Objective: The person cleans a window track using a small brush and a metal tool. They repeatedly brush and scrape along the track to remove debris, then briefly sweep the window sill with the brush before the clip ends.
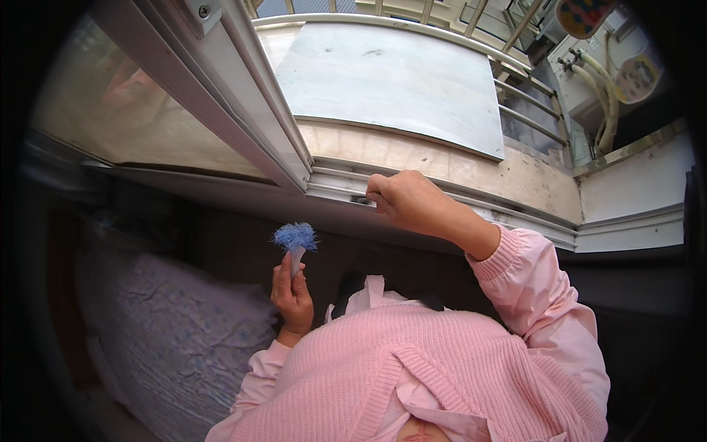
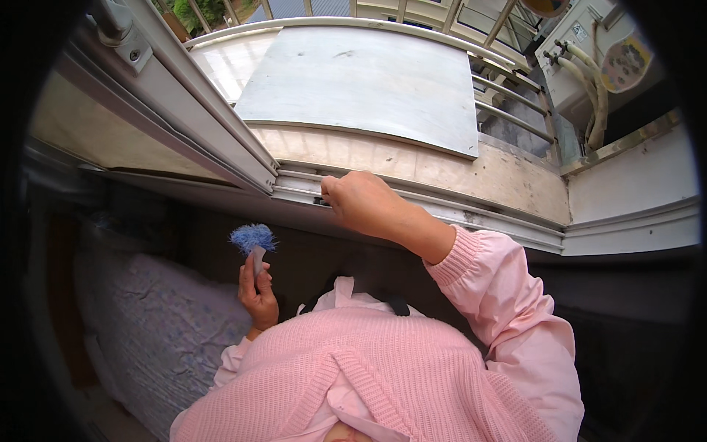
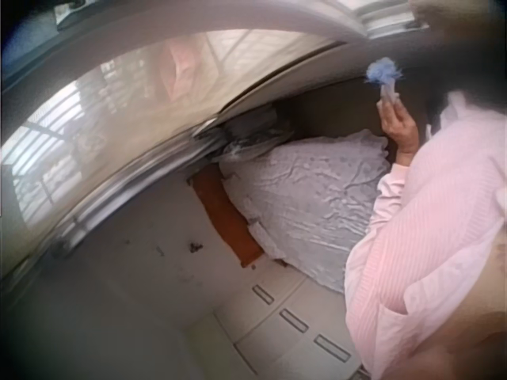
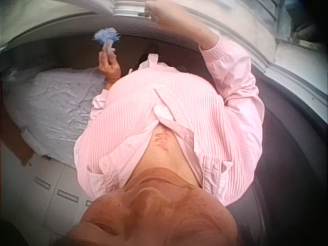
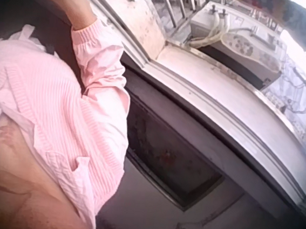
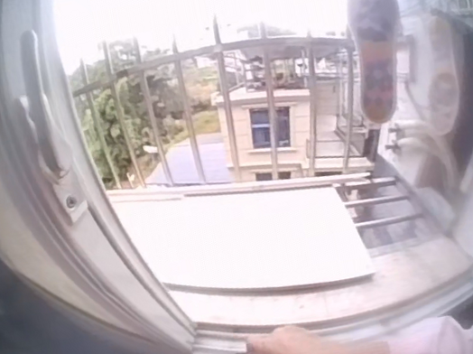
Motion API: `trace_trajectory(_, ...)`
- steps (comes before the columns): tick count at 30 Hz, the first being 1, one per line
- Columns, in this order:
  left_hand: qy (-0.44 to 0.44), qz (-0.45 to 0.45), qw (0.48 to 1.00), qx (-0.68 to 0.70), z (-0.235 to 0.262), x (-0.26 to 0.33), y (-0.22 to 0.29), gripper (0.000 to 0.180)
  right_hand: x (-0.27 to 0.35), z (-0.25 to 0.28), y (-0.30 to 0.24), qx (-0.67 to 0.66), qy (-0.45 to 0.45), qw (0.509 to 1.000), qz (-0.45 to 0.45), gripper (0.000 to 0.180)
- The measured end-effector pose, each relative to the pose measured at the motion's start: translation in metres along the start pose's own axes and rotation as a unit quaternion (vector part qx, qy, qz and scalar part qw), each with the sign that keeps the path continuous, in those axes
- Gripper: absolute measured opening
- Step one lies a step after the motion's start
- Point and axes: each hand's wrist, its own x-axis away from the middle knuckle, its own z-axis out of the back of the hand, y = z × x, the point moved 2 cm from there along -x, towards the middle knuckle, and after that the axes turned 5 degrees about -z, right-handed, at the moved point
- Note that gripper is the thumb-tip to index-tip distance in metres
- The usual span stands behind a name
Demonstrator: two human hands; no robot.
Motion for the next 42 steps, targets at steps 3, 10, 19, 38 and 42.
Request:
trace_trajectory(3,-0.005,-0.004,1.000,0.002,-0.001,-0.001,0.000,0.032,0.041,0.031,0.019,0.062,-0.012,0.998,-0.029,0.008)
trace_trajectory(10,0.003,-0.053,0.999,-0.009,-0.004,-0.010,0.001,0.033,0.091,0.092,0.014,0.020,-0.018,0.991,-0.129,0.009)
trace_trajectory(19,-0.016,-0.012,1.000,-0.016,0.000,-0.008,0.002,0.031,-0.026,0.012,-0.022,-0.095,0.039,0.994,-0.023,0.016)
trace_trajectory(38,-0.021,0.014,0.998,-0.050,-0.003,-0.007,-0.004,0.029,-0.057,-0.008,-0.028,-0.200,-0.024,0.978,-0.049,0.019)
trace_trajectory(42,-0.016,0.022,0.998,-0.048,-0.003,-0.004,-0.007,0.029,-0.062,-0.010,-0.016,-0.166,-0.124,0.973,-0.098,0.022)
